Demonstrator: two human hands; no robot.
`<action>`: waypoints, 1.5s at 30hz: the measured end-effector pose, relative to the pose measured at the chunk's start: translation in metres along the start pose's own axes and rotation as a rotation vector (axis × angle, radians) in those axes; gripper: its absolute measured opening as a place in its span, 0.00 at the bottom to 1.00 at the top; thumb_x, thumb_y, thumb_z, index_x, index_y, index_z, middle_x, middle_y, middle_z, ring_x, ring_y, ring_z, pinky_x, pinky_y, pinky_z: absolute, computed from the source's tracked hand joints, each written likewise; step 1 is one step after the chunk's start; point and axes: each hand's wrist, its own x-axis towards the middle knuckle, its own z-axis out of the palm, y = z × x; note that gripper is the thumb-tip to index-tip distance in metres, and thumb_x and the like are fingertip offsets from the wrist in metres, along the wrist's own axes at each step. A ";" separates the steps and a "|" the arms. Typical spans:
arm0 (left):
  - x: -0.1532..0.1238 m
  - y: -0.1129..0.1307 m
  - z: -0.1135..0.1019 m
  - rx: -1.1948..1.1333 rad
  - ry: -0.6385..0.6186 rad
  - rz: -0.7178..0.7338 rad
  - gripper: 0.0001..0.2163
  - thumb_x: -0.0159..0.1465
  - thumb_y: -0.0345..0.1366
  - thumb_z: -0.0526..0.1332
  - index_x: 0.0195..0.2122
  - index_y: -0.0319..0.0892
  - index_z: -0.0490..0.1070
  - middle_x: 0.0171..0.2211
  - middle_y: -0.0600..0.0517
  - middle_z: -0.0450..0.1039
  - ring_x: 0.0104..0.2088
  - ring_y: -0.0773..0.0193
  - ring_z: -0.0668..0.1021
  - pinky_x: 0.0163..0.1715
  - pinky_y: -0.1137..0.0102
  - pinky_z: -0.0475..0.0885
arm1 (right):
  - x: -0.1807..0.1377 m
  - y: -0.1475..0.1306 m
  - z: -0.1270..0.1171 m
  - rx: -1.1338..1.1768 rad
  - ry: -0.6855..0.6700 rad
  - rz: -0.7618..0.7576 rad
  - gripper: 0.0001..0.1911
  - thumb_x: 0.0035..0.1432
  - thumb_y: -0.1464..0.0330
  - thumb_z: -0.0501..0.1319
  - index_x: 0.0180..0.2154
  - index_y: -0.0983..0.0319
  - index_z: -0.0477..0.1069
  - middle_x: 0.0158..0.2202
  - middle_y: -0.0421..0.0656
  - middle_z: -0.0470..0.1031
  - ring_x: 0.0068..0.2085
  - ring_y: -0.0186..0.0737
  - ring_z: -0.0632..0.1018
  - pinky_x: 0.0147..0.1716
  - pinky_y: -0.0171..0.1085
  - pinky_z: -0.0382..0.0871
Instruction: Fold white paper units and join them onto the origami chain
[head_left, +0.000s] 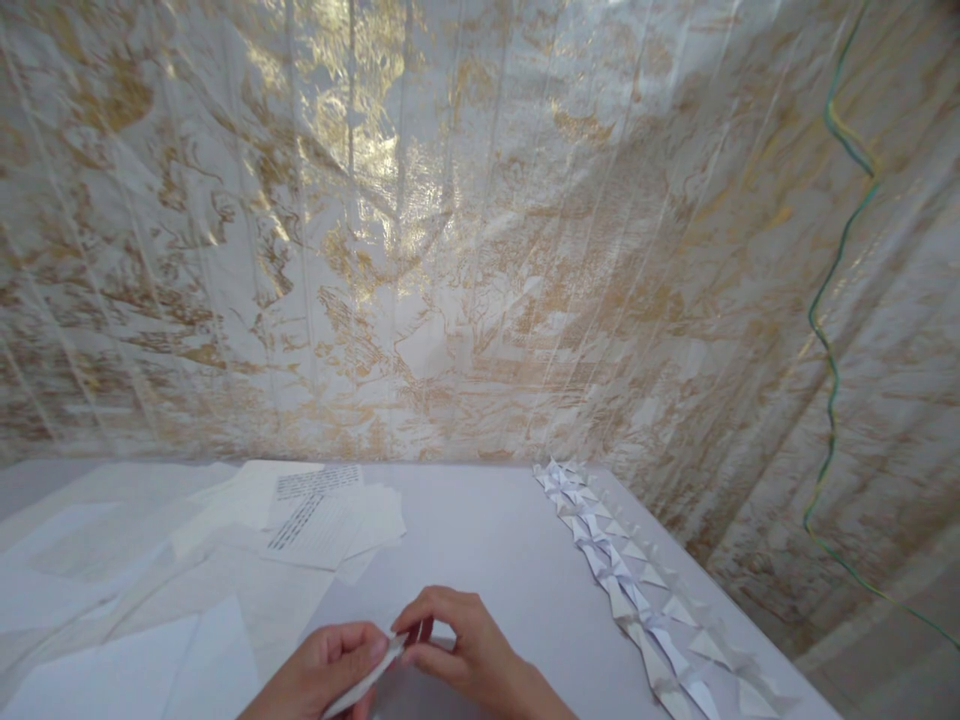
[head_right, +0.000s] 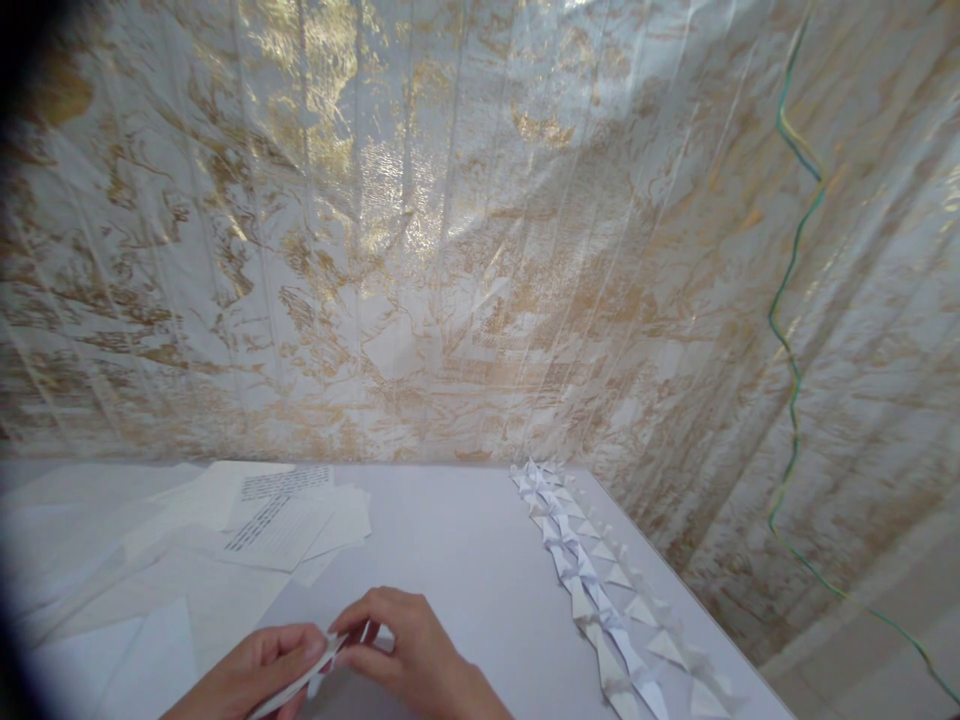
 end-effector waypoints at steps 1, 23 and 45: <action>0.001 -0.001 -0.002 0.007 -0.011 0.001 0.27 0.51 0.65 0.66 0.24 0.42 0.71 0.11 0.59 0.67 0.14 0.74 0.60 0.19 0.76 0.54 | 0.000 0.000 0.001 0.018 0.004 -0.007 0.17 0.61 0.55 0.65 0.41 0.61 0.80 0.33 0.45 0.80 0.34 0.39 0.78 0.38 0.34 0.70; 0.012 -0.012 -0.010 0.077 0.080 0.187 0.25 0.55 0.64 0.63 0.36 0.47 0.65 0.14 0.61 0.69 0.15 0.70 0.68 0.19 0.76 0.60 | 0.004 0.005 0.014 -0.095 0.144 -0.191 0.16 0.63 0.54 0.63 0.30 0.58 0.77 0.35 0.45 0.77 0.39 0.42 0.77 0.42 0.41 0.67; 0.009 -0.025 -0.008 0.505 0.361 0.492 0.13 0.64 0.50 0.60 0.30 0.48 0.70 0.31 0.57 0.72 0.35 0.60 0.75 0.36 0.70 0.70 | 0.000 0.019 0.024 -0.044 0.275 -0.008 0.08 0.61 0.65 0.66 0.29 0.60 0.78 0.28 0.40 0.74 0.34 0.39 0.75 0.35 0.34 0.65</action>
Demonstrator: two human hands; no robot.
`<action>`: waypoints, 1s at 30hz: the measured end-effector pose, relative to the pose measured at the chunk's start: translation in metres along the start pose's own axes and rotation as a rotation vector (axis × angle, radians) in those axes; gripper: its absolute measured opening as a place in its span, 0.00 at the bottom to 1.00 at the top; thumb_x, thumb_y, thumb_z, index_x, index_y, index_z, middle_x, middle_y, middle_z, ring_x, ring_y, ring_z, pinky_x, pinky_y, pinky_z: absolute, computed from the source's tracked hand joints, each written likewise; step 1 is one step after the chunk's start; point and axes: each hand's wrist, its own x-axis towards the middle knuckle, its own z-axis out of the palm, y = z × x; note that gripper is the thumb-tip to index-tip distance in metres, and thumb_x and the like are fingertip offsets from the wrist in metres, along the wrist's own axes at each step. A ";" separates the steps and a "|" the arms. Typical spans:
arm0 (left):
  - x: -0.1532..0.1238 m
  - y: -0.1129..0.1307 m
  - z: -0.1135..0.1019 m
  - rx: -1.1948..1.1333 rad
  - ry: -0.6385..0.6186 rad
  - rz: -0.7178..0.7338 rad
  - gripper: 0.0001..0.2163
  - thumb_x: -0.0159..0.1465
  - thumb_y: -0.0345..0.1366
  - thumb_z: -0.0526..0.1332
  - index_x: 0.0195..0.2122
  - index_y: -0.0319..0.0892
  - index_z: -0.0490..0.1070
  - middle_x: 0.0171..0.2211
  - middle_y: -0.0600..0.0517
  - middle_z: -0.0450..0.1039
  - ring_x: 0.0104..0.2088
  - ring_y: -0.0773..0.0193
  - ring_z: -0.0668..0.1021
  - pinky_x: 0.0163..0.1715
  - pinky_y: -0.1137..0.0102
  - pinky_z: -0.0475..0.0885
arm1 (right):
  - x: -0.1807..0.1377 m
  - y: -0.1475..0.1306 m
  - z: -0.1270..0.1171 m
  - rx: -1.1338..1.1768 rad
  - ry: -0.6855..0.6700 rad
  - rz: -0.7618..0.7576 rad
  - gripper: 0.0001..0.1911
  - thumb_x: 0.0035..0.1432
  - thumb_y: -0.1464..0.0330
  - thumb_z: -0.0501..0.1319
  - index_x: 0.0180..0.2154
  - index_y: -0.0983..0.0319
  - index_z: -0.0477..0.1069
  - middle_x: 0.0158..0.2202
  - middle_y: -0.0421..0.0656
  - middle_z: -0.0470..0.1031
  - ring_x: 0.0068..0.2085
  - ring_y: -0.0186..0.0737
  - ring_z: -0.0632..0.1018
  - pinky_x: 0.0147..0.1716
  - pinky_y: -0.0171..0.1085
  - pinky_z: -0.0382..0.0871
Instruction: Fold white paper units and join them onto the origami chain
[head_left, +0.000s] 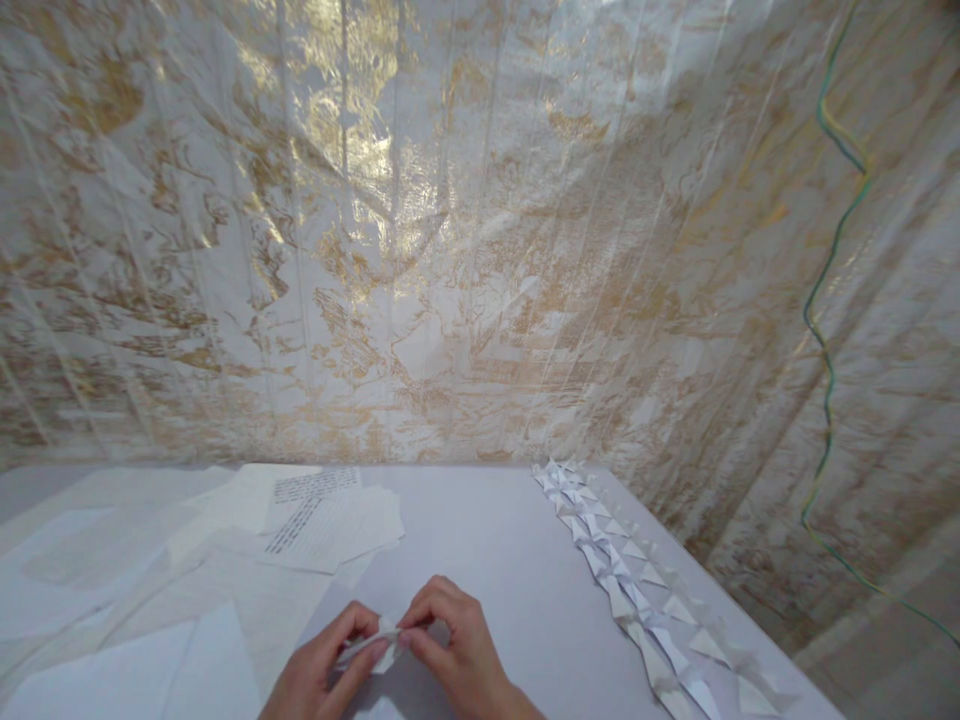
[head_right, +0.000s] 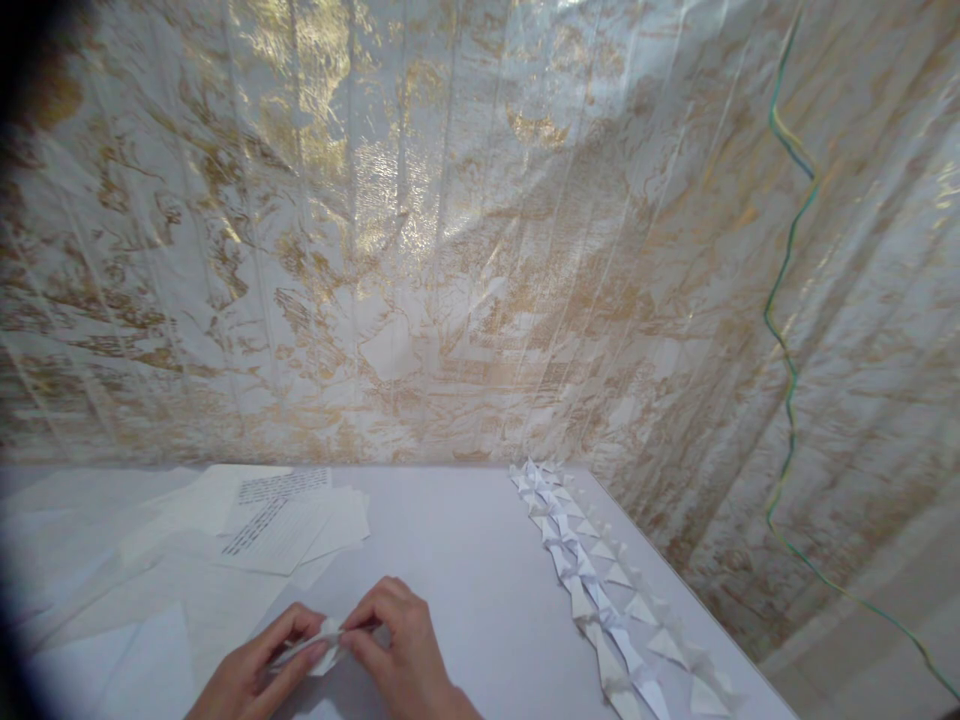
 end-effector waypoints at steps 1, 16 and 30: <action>0.000 0.000 -0.001 0.048 0.043 0.067 0.11 0.64 0.49 0.61 0.30 0.49 0.71 0.36 0.55 0.74 0.40 0.58 0.76 0.42 0.68 0.69 | 0.000 -0.001 -0.001 -0.004 0.000 -0.009 0.09 0.61 0.64 0.66 0.29 0.60 0.78 0.28 0.40 0.75 0.34 0.39 0.75 0.35 0.35 0.65; 0.002 0.011 -0.008 0.271 0.090 0.260 0.16 0.64 0.55 0.59 0.28 0.50 0.70 0.30 0.56 0.74 0.34 0.58 0.74 0.39 0.66 0.64 | 0.005 -0.004 -0.012 -0.139 -0.010 -0.094 0.19 0.65 0.54 0.61 0.28 0.60 0.76 0.26 0.41 0.75 0.32 0.40 0.74 0.35 0.37 0.64; 0.003 0.008 -0.013 0.306 -0.084 0.254 0.05 0.64 0.41 0.63 0.31 0.50 0.73 0.33 0.56 0.76 0.36 0.60 0.77 0.40 0.71 0.68 | 0.007 -0.017 -0.012 -0.172 -0.090 -0.124 0.13 0.67 0.61 0.60 0.30 0.59 0.72 0.31 0.41 0.74 0.36 0.41 0.74 0.43 0.41 0.63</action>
